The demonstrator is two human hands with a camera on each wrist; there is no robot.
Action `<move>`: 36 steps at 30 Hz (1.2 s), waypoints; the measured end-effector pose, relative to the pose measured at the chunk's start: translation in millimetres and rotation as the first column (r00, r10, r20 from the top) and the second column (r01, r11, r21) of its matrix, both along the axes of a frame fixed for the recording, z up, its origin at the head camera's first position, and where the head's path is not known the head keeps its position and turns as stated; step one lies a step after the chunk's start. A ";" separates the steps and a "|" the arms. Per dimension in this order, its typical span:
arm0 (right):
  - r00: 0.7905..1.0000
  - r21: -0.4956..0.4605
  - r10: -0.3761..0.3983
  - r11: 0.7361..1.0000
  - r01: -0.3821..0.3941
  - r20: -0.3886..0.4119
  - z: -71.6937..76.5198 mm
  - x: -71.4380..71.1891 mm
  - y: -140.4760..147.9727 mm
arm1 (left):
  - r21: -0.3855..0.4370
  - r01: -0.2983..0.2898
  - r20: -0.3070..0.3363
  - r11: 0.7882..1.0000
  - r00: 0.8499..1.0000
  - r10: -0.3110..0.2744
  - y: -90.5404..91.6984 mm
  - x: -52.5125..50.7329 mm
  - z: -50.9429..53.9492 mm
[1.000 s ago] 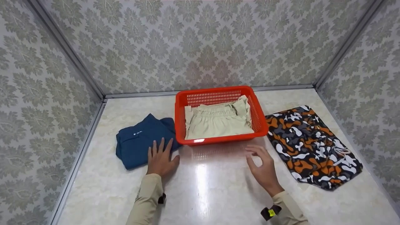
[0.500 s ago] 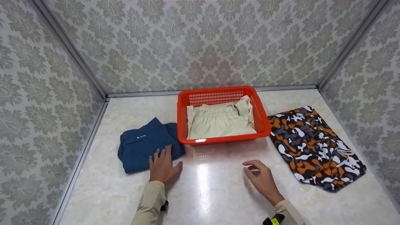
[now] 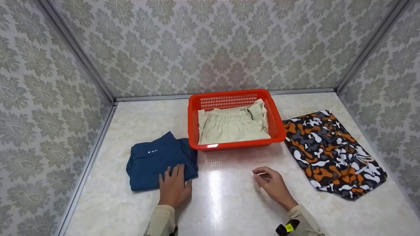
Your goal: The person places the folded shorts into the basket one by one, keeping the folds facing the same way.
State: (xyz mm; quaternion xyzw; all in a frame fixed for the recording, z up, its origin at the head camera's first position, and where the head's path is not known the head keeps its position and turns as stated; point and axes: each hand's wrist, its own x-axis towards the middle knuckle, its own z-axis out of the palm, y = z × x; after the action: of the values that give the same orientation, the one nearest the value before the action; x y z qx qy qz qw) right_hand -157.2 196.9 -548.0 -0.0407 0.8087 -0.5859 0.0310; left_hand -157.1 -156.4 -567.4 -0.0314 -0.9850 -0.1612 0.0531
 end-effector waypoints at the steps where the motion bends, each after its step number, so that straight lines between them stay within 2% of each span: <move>1: 1.000 -0.005 0.008 1.000 -0.008 0.007 -0.3 -0.2 0.3 | -0.001 0.002 0.007 1.000 1.000 -0.002 1.1 3.1 -0.2; 3: 0.999 -0.009 0.023 1.000 -0.023 0.028 -5.8 -2.2 2.4 | 0.000 0.003 0.040 1.000 0.999 -0.003 3.9 8.6 0.4; 11: 0.981 -0.040 0.106 0.994 -0.101 0.165 -5.6 -2.6 9.6 | -0.021 0.014 0.170 1.000 0.985 -0.011 17.0 31.4 0.0; 19: 0.976 -0.101 0.117 0.990 -0.099 0.185 -0.2 -4.7 15.3 | -0.010 0.047 0.193 0.999 0.980 -0.044 31.1 45.6 0.5; 25: 0.951 -0.155 0.139 0.983 -0.098 0.276 -2.7 -5.0 16.9 | -0.012 0.101 0.203 0.995 0.974 -0.096 47.8 57.4 2.3; 30: 0.930 -0.238 0.112 0.971 -0.028 0.349 -4.3 -4.0 17.0 | -0.023 0.146 0.204 0.989 0.969 -0.138 65.7 63.0 3.9; 33: 0.919 -0.282 0.058 0.958 0.059 0.389 -1.3 -3.5 15.6 | -0.030 0.165 0.205 0.986 0.966 -0.155 76.7 63.9 4.7; 36: 0.898 -0.304 0.001 0.941 0.148 0.440 4.4 -2.9 13.9 | -0.013 0.180 0.210 0.984 0.962 -0.173 85.9 63.5 5.2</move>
State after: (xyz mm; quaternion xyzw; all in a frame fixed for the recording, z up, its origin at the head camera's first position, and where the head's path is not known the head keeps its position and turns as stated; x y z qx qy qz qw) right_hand -160.1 210.8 -543.7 0.1171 0.6728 -0.7078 0.1808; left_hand -93.6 -70.5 -562.2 -0.1029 -0.9809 -0.1518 -0.0654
